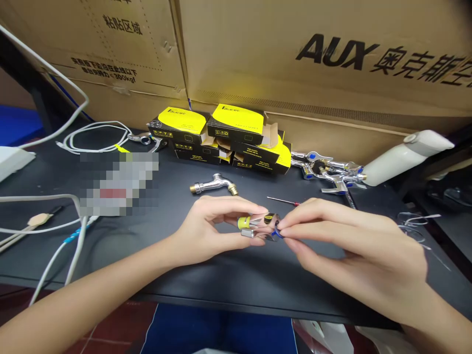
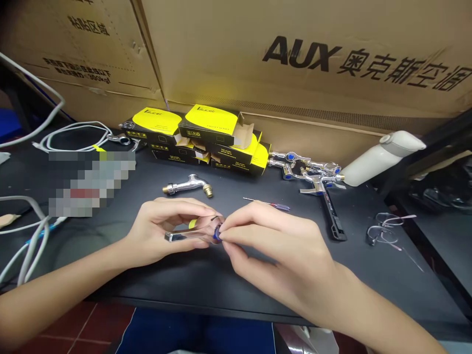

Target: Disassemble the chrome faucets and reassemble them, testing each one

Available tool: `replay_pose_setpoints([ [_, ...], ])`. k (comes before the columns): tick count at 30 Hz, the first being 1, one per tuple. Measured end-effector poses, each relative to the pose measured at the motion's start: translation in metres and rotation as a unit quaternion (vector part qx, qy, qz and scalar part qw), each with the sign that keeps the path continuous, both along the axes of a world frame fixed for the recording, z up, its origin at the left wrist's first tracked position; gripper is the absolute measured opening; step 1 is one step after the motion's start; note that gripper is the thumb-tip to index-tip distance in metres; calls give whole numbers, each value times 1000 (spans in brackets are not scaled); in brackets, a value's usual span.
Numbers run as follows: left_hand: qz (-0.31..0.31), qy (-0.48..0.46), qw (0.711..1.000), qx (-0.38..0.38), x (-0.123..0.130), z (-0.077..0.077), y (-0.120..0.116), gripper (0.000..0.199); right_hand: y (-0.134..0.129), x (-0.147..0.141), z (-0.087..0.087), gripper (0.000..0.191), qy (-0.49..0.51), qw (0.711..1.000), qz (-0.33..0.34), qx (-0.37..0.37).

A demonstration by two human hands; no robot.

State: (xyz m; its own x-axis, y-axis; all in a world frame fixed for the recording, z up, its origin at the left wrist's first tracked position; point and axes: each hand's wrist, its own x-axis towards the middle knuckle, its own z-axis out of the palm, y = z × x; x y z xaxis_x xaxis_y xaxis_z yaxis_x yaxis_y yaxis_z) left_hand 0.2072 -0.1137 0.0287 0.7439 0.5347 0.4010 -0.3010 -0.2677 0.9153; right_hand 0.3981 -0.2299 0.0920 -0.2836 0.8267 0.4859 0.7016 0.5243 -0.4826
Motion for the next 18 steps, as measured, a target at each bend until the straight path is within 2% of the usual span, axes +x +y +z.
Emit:
replay_pose_setpoints([
  [18, -1, -3, 1000, -18, 0, 0, 0, 36, 0, 6, 0, 21, 23, 999, 13, -23],
])
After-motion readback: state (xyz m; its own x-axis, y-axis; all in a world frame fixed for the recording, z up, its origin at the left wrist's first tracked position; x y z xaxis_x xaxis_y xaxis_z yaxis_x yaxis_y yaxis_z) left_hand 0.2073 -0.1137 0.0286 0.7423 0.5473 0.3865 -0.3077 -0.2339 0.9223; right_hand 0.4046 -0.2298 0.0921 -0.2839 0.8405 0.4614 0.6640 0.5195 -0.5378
